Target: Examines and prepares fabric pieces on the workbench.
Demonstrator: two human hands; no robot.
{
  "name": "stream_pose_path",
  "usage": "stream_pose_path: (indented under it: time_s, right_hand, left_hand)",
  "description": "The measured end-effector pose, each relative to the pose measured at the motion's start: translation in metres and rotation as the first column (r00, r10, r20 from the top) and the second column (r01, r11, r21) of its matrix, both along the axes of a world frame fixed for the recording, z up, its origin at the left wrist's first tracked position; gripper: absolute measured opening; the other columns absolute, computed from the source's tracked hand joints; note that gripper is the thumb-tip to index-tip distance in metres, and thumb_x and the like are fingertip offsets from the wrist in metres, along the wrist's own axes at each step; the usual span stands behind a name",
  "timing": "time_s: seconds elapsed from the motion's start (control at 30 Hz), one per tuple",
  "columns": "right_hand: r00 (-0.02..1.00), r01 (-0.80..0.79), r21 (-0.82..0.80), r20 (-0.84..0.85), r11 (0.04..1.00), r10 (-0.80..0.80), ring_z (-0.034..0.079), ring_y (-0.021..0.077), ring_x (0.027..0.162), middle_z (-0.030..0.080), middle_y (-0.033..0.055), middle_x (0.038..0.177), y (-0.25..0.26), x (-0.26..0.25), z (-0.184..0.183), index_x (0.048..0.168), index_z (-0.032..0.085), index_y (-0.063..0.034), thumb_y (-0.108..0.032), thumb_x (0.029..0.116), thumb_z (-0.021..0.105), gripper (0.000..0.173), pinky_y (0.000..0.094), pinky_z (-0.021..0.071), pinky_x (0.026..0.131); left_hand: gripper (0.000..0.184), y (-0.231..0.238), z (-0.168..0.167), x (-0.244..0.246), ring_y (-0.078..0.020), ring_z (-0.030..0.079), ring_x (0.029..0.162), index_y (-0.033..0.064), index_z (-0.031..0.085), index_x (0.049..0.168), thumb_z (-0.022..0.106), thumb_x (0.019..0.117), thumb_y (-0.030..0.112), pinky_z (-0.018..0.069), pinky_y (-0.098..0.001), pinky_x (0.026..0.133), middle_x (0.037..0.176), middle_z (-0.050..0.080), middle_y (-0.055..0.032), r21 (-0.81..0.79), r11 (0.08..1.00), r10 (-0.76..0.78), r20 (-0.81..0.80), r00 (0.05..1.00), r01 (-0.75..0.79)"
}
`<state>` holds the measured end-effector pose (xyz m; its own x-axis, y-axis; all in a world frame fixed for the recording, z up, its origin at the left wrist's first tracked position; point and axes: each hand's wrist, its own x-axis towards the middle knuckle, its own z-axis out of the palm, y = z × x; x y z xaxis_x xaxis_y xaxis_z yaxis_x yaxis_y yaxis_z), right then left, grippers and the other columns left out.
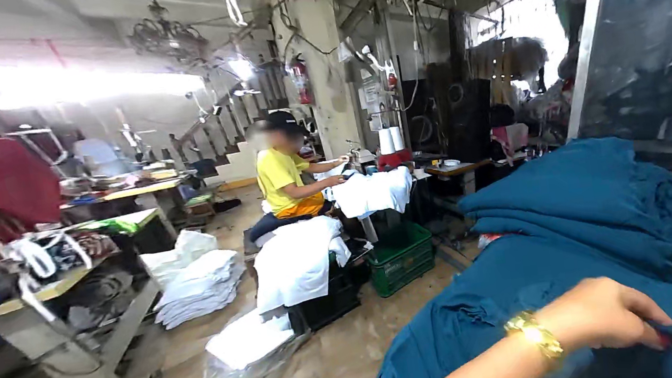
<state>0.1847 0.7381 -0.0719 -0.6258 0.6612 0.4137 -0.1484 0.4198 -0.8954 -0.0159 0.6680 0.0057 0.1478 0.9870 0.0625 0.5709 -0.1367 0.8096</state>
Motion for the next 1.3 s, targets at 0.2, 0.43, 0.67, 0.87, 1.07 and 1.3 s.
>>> stream_pose_path:
  time_s: [0.2,0.43,0.67,0.87,1.07,1.3]
  right_hand:
    - [0.973,0.231,-0.192,0.054,0.954,-0.224,0.065,0.0094,0.081,0.07,0.0005,0.092,-0.01,0.012,0.007,0.1,0.07,-0.008,-0.004,0.0918,0.065,0.011,0.0288,0.0566,0.074]
    - [0.936,0.314,-0.353,0.27,0.882,-0.225,0.052,0.0075,0.056,0.063,0.0046,0.079,-0.001,0.008,0.002,0.121,0.062,-0.0046,0.0,0.098,0.062,0.024,0.0211,0.0428,0.049]
    - [0.679,0.486,-0.201,0.699,0.851,-0.223,0.061,0.0188,0.072,0.067,0.0132,0.101,0.045,-0.02,-0.049,0.14,0.056,-0.0106,-0.005,0.1005,0.061,0.04,0.0358,0.0514,0.066]
    - [0.699,0.51,-0.173,0.655,0.843,-0.288,0.064,0.0206,0.075,0.068,0.0126,0.095,0.042,-0.009,-0.04,0.128,0.06,-0.0059,-0.02,0.103,0.062,0.029,0.0383,0.0532,0.069]
    - [0.575,0.391,0.01,0.778,0.92,-0.253,0.068,0.0289,0.091,0.071,0.0119,0.098,0.029,-0.015,-0.039,0.131,0.061,-0.0124,-0.008,0.0936,0.065,0.038,0.0517,0.0544,0.079]
    - [0.625,0.469,0.045,0.689,0.882,-0.367,0.068,0.0286,0.084,0.071,0.0128,0.091,0.034,-0.013,-0.039,0.122,0.064,-0.0084,-0.004,0.0938,0.064,0.029,0.0497,0.0539,0.074]
  left_hand:
    - [0.015,-0.016,-0.031,0.001,-0.0102,0.062,0.088,0.004,0.07,0.107,0.059,0.0974,0.002,0.0528,-0.0308,0.079,0.1,0.069,-0.0036,0.064,0.981,0.149,0.351,0.924,-0.182]
    - [0.019,-0.011,-0.093,0.014,-0.0161,0.064,0.084,0.0055,0.066,0.118,0.063,0.1008,0.012,0.0534,-0.0368,0.076,0.099,0.069,-0.0086,-0.008,0.941,0.325,0.3,0.897,-0.338]
    - [0.035,0.013,-0.127,0.015,-0.0278,0.069,0.094,0.0181,0.064,0.136,0.065,0.1013,0.026,0.0531,-0.053,0.088,0.102,0.072,-0.0099,-0.154,0.856,0.453,-0.237,0.86,-0.493]
    - [0.038,0.011,-0.129,0.019,-0.0256,0.069,0.092,0.0207,0.066,0.134,0.07,0.0976,0.03,0.0532,-0.0538,0.084,0.101,0.073,-0.0065,-0.091,0.834,0.522,-0.186,0.832,-0.544]
    - [0.034,0.01,-0.145,0.015,-0.0196,0.069,0.087,0.0174,0.067,0.131,0.071,0.097,0.019,0.0562,-0.0457,0.081,0.098,0.072,-0.0049,-0.018,0.837,0.547,-0.011,0.837,-0.547]
    - [0.034,0.014,-0.147,0.017,-0.0171,0.068,0.085,0.0103,0.065,0.13,0.07,0.096,0.008,0.057,-0.0368,0.08,0.099,0.07,-0.008,0.05,0.833,0.543,0.124,0.831,-0.551]
